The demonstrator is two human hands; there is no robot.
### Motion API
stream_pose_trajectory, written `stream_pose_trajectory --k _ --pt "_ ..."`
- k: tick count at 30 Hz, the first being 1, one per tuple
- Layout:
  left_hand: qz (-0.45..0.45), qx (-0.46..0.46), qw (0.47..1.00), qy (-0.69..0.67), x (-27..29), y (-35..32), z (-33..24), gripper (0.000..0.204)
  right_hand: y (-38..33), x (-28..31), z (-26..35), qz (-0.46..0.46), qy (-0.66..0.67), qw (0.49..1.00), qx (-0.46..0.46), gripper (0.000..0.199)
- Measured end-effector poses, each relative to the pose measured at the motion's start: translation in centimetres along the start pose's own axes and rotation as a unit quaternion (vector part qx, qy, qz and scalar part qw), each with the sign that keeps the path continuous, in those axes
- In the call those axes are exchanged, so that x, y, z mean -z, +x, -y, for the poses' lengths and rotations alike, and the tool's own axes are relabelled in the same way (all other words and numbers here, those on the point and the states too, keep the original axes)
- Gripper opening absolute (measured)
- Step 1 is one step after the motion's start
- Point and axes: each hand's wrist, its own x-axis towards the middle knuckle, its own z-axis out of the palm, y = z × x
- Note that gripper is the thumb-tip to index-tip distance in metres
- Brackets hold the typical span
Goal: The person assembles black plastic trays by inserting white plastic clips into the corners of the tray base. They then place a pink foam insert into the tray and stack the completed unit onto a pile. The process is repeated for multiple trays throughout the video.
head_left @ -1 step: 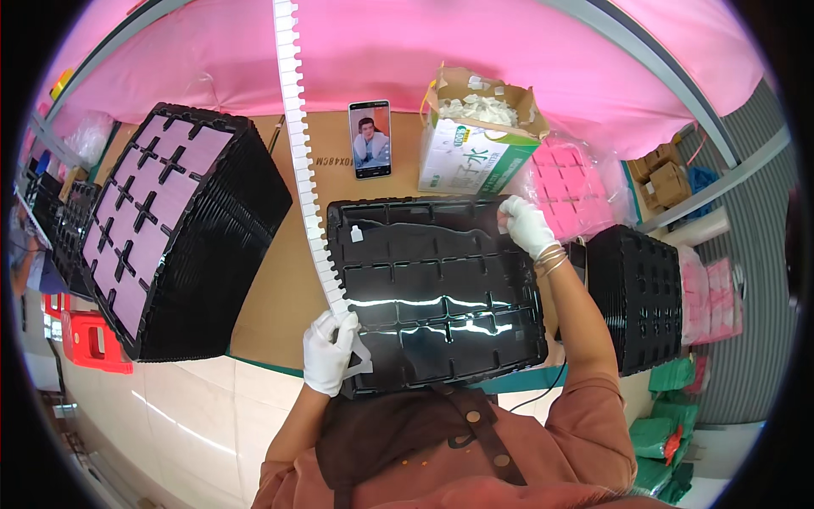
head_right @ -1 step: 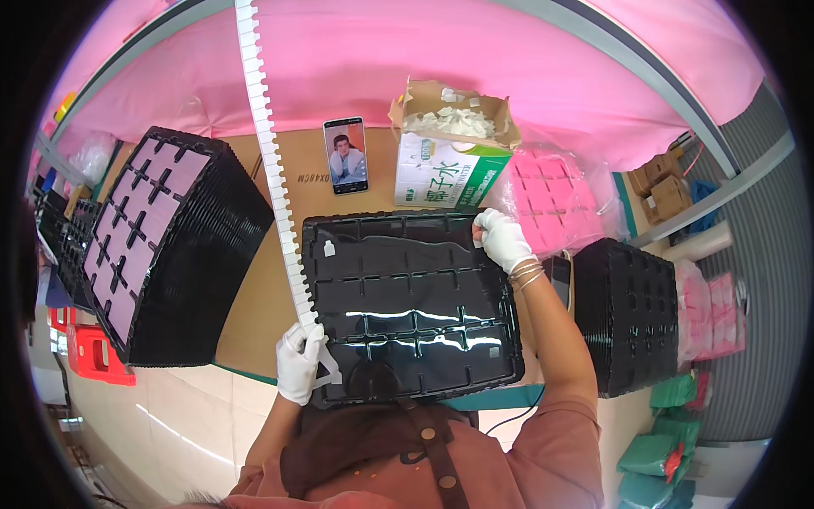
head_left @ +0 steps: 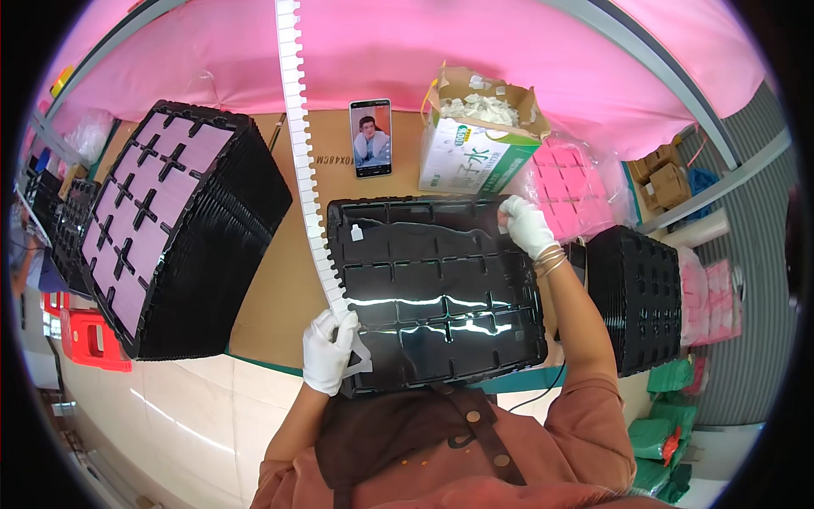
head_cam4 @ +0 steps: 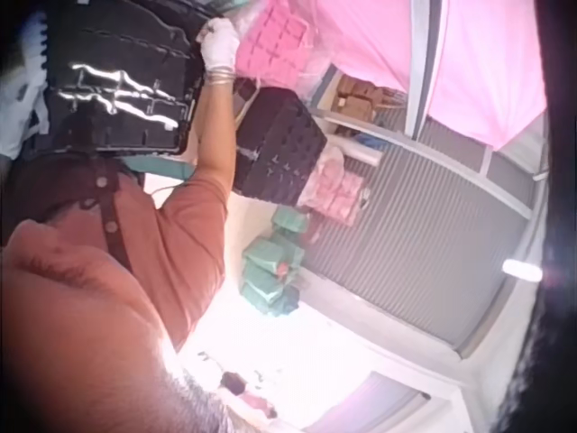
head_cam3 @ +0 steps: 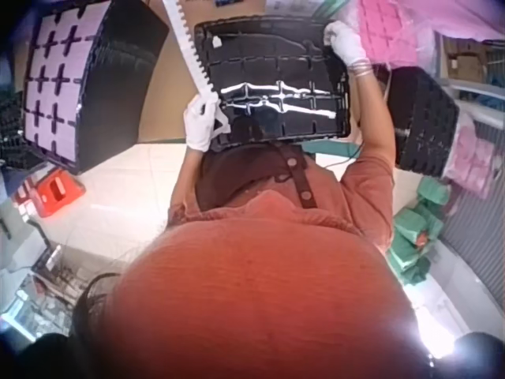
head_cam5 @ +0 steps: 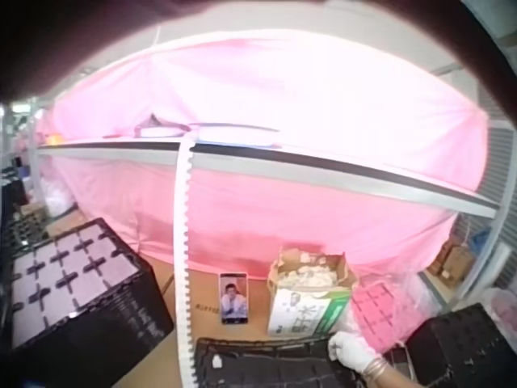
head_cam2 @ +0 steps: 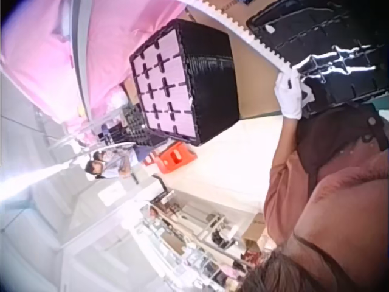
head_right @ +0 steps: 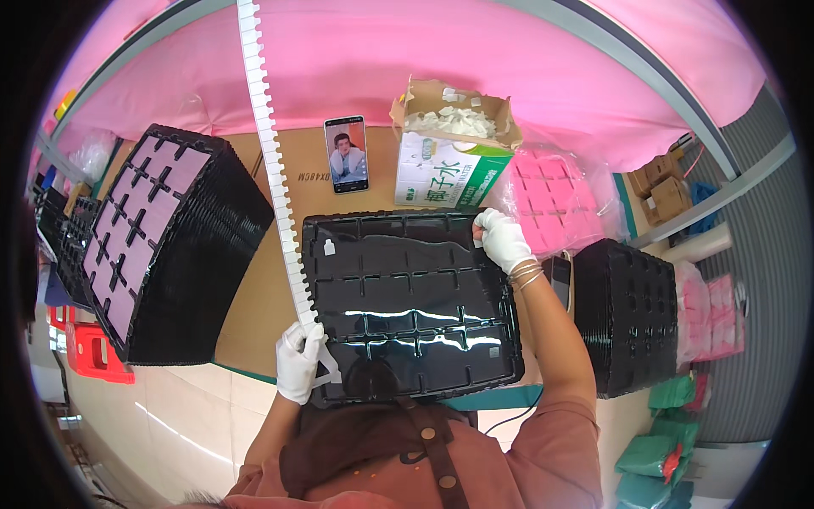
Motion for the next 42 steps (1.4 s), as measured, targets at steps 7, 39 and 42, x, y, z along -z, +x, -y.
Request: stream_pose_trajectory --k 7,39,42 --pt "0.001 0.01 1.0 -0.016 0.0 0.0 0.2 0.011 -0.5 0.0 -2.4 0.033 0.12 0.99 0.067 0.022" --pt "0.04 -0.071 0.996 0.046 1.7 0.5 -0.8 0.011 4.8 -11.0 21.1 0.159 -0.061 0.956 0.238 0.034" --pt "0.041 -0.08 0.995 0.043 1.7 0.4 -0.1 0.014 5.2 -10.6 21.0 0.217 -0.065 0.951 0.211 0.026"
